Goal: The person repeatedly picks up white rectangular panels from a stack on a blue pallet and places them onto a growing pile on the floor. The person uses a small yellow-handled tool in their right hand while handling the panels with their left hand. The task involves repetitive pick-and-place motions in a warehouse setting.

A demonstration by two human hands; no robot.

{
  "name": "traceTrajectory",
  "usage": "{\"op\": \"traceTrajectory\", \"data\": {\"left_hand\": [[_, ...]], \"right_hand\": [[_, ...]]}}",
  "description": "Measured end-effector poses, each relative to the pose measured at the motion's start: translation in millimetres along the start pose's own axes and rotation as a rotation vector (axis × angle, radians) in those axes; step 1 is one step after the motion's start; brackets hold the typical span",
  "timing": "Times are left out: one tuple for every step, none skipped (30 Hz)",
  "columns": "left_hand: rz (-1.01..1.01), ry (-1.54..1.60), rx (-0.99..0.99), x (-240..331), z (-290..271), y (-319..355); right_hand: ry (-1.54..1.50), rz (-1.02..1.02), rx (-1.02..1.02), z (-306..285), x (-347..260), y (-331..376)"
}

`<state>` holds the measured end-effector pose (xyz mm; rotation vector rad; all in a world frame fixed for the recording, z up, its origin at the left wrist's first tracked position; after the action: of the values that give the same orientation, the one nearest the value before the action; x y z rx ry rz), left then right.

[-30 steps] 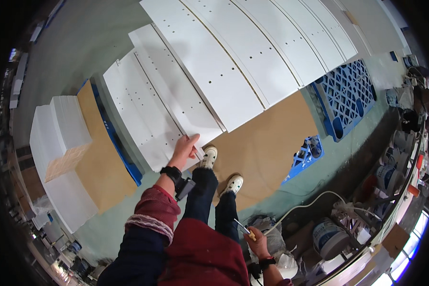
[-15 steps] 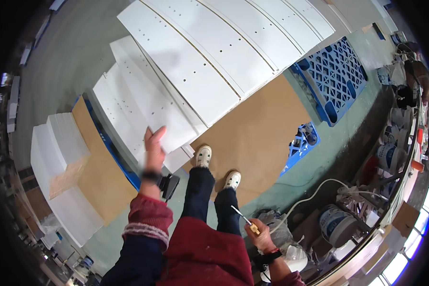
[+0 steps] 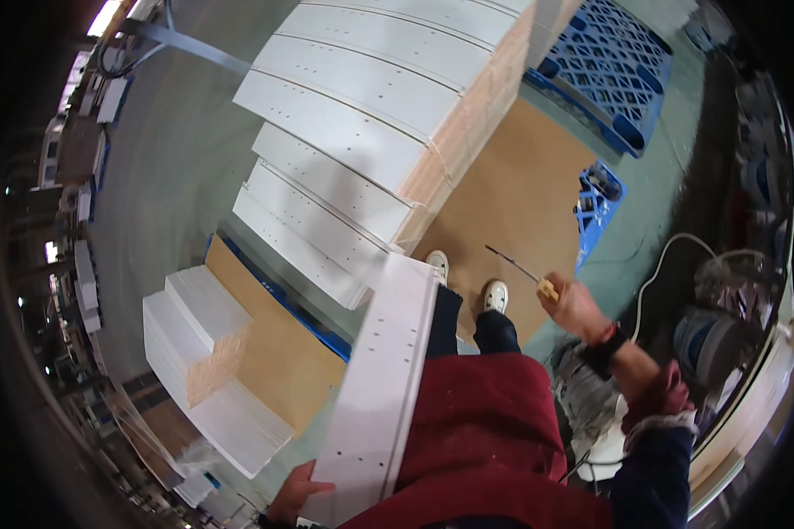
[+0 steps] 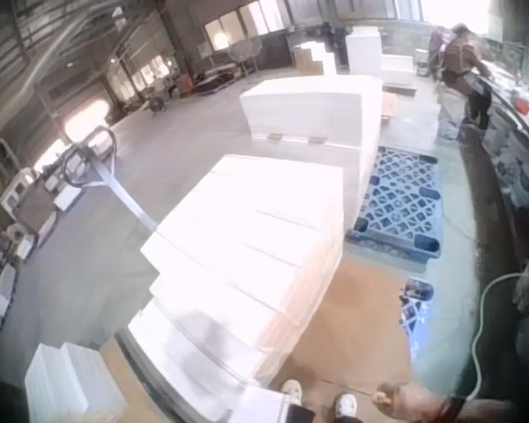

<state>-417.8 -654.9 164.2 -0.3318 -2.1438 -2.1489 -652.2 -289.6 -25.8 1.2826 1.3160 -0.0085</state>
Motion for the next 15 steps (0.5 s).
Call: {"op": "traceTrajectory", "data": {"left_hand": [[0.0,-0.114,-0.034,0,8,0],[-0.011,-0.142,-0.075,4,13,-2],[-0.024,-0.163,-0.121,12,18,-7],[-0.04,-0.18,-0.161,18,25,-11],[-0.083,-0.197,-0.191,22,30,-17],[-0.118,-0.225,-0.224,30,35,-25],[-0.149,-0.243,-0.251,34,38,-36],[-0.087,-0.224,-0.28,45,45,-49],[-0.038,-0.216,-0.315,56,52,-62],[0.014,-0.208,-0.348,66,59,-77],[-0.044,-0.208,-0.41,65,64,-93],[-0.118,-0.205,-0.478,59,68,-110],[-0.182,-0.195,-0.543,52,67,-125],[-0.165,-0.331,-0.573,52,65,-140],[-0.18,-0.266,-0.582,59,72,-146]], "right_hand": [[0.074,-0.075,-0.056,1,-6,6],[0.147,-0.148,-0.111,4,-11,16],[0.137,-0.159,-0.251,18,-16,33],[0.123,-0.175,-0.399,38,-22,55],[0.107,-0.191,-0.546,53,-23,73],[-0.003,-0.208,-0.364,46,1,69],[0.036,-0.18,-0.324,39,13,71],[0.075,-0.15,-0.283,31,22,72],[0.099,-0.112,-0.239,26,35,74],[0.124,-0.076,-0.193,19,46,76],[0.149,-0.039,-0.147,14,56,78],[0.134,-0.144,-0.347,35,41,96],[0.126,-0.257,-0.545,55,22,115],[-0.038,-0.123,-0.331,45,55,104],[-0.197,0.011,-0.119,40,111,87]]}}
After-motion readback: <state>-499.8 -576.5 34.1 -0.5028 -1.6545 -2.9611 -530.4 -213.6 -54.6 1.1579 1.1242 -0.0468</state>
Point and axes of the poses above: each hand's wrist, its own y-axis away from the middle knuckle, its own z-axis out of the palm, x = y × z, the point moved 7 cm from there along -y, towards the middle knuckle, and after that the axes turned 11 degrees about -y, right-handed, at the moved point
